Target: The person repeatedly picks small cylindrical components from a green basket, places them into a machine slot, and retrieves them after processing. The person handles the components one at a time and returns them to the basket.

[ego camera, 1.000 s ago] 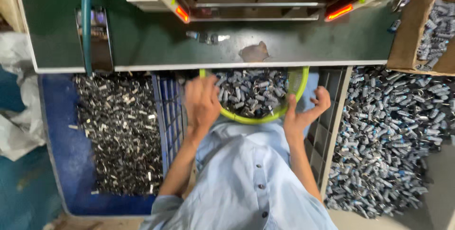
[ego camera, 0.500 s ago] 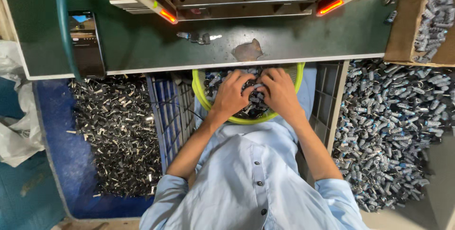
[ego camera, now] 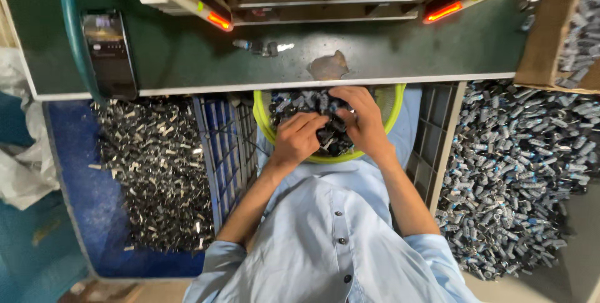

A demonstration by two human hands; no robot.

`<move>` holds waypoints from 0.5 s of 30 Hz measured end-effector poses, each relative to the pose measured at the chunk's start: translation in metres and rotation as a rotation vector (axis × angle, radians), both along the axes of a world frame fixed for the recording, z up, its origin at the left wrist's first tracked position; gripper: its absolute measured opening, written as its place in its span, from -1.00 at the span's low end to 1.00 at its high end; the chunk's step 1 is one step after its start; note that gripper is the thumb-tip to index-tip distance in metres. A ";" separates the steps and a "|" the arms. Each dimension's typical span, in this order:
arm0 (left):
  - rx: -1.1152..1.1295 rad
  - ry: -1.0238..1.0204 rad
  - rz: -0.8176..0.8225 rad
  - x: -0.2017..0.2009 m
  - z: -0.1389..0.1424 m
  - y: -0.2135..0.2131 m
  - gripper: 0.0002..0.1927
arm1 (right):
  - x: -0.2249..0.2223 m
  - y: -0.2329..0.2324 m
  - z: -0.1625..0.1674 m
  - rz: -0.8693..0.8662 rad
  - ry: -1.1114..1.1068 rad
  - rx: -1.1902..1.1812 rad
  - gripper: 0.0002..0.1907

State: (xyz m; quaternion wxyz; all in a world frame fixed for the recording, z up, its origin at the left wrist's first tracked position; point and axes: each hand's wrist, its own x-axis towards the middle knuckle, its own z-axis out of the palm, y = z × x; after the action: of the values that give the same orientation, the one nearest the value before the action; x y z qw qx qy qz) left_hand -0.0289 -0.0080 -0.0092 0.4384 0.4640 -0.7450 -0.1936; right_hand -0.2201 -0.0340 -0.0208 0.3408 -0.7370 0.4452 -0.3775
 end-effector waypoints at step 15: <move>0.094 0.278 0.071 0.018 0.009 -0.003 -0.82 | 0.042 0.028 -0.036 -0.211 -0.957 0.583 -0.77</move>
State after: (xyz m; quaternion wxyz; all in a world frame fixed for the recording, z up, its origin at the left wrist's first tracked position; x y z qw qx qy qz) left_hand -0.0109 -0.0111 0.0003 0.5216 0.4789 -0.6504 -0.2748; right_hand -0.1777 -0.0056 -0.0566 0.6542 -0.3108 0.3984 -0.5628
